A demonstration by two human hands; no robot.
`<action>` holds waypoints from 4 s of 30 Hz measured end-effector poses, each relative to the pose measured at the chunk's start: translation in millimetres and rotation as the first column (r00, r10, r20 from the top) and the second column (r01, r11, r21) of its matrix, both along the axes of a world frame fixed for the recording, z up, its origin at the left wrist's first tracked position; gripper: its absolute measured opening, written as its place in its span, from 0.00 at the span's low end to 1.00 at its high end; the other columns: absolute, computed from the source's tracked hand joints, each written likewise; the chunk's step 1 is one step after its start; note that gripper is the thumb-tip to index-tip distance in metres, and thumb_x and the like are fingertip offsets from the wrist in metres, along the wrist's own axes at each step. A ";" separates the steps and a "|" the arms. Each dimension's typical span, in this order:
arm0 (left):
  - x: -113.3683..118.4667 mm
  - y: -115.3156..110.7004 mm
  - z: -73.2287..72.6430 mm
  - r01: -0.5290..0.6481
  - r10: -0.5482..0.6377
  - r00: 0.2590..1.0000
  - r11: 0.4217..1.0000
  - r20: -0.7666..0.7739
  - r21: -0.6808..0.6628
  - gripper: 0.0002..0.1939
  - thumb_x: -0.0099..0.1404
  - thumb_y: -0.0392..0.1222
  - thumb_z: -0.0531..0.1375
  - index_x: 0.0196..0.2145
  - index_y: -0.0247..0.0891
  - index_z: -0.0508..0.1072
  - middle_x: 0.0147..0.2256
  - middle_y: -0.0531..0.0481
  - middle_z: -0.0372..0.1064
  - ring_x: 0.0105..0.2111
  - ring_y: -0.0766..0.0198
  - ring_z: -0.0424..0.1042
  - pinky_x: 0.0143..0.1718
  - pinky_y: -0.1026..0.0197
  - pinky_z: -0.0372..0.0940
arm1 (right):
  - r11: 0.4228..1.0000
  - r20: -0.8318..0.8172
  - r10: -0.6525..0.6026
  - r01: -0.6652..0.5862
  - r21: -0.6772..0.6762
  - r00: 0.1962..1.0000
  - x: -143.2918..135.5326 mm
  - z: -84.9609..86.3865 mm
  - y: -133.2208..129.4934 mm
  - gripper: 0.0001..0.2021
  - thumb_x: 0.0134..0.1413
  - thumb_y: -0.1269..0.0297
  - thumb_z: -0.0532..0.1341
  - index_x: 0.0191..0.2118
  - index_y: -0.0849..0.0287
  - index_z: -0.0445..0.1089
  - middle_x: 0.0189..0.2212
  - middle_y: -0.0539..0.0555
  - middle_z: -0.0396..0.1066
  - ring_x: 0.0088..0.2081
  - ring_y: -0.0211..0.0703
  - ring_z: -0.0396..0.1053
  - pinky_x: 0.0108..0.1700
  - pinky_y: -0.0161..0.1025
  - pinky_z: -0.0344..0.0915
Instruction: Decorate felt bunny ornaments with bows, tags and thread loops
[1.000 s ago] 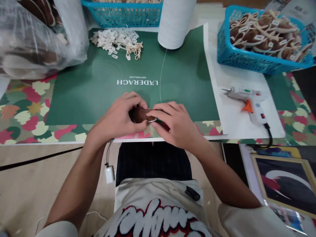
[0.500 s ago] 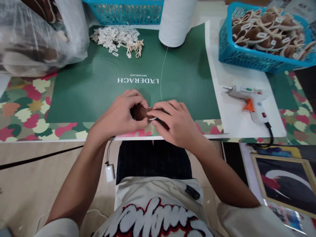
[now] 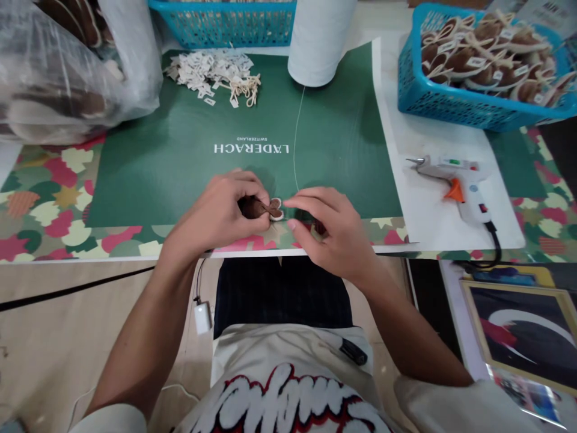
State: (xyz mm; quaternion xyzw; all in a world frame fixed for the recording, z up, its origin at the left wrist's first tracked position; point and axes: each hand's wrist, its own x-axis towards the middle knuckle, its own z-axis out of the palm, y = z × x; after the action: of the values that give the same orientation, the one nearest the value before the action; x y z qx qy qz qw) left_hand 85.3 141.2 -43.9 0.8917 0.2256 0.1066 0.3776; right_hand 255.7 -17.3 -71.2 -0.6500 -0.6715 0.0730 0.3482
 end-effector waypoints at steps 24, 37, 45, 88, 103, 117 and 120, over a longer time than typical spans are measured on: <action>-1.8 -52.6 -5.0 0.028 0.010 0.958 0.991 0.288 -0.128 0.04 0.56 0.33 0.65 0.31 0.39 0.76 0.32 0.51 0.76 0.27 0.67 0.69 0.27 0.63 0.62 | 0.919 -0.576 -0.293 0.058 -0.390 0.763 -47.8 -43.9 -121.6 0.11 0.69 0.66 0.59 0.55 0.56 0.70 0.32 0.49 0.75 0.31 0.38 0.72 0.35 0.36 0.70; -8.8 -113.2 -13.2 0.033 0.017 0.951 0.987 0.310 -0.156 0.02 0.58 0.36 0.66 0.31 0.39 0.78 0.30 0.52 0.73 0.28 0.67 0.67 0.30 0.62 0.63 | 0.975 0.001 0.145 -0.143 -0.168 0.989 -51.4 34.1 -150.4 0.12 0.70 0.74 0.56 0.39 0.59 0.76 0.33 0.53 0.77 0.34 0.42 0.69 0.38 0.42 0.62; -8.3 -118.7 -10.0 0.091 -0.021 0.953 0.971 0.301 -0.223 0.05 0.54 0.32 0.65 0.30 0.39 0.78 0.32 0.50 0.72 0.29 0.66 0.67 0.29 0.62 0.62 | 0.986 0.427 0.092 -0.141 0.086 0.900 -3.3 69.2 -79.8 0.14 0.71 0.74 0.53 0.37 0.58 0.74 0.34 0.56 0.75 0.37 0.47 0.68 0.42 0.44 0.64; 15.6 -132.4 -38.2 -0.044 0.312 0.839 0.856 0.446 -0.515 0.07 0.55 0.35 0.72 0.34 0.39 0.81 0.31 0.51 0.75 0.29 0.66 0.69 0.32 0.62 0.66 | 0.999 0.000 0.043 -0.043 0.028 0.999 -21.4 0.8 -116.4 0.08 0.70 0.73 0.58 0.39 0.58 0.73 0.35 0.55 0.77 0.37 0.43 0.73 0.41 0.39 0.70; 9.9 -127.0 -32.3 0.045 0.274 0.797 0.862 0.538 -0.506 0.09 0.56 0.37 0.74 0.36 0.40 0.82 0.34 0.48 0.78 0.31 0.65 0.73 0.33 0.61 0.67 | 0.956 0.102 0.293 -0.293 -0.016 0.951 37.8 -1.5 -58.8 0.10 0.65 0.77 0.56 0.38 0.57 0.72 0.36 0.55 0.75 0.39 0.45 0.71 0.42 0.40 0.67; 15.4 -135.5 -34.3 -0.046 0.273 0.868 0.877 0.415 -0.479 0.06 0.58 0.39 0.71 0.36 0.38 0.83 0.35 0.47 0.79 0.33 0.62 0.75 0.37 0.58 0.73 | 0.995 0.472 0.073 -0.094 0.022 0.879 -1.7 26.2 -102.1 0.12 0.70 0.74 0.53 0.38 0.58 0.73 0.34 0.59 0.74 0.37 0.50 0.67 0.41 0.46 0.66; 13.4 -135.0 -32.5 -0.025 0.255 0.879 0.869 0.403 -0.494 0.06 0.58 0.39 0.72 0.35 0.38 0.82 0.33 0.48 0.79 0.30 0.64 0.74 0.35 0.59 0.72 | 0.991 0.510 0.125 -0.132 -0.024 0.851 9.9 33.0 -87.4 0.13 0.69 0.75 0.52 0.37 0.58 0.72 0.35 0.60 0.73 0.38 0.52 0.67 0.40 0.47 0.64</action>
State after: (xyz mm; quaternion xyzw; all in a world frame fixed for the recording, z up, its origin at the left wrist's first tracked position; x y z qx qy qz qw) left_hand 98.7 6.2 -76.4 0.7020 0.2156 0.2821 0.6173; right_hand 265.6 -104.6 -38.2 -0.5976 -0.7820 -0.0826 0.1563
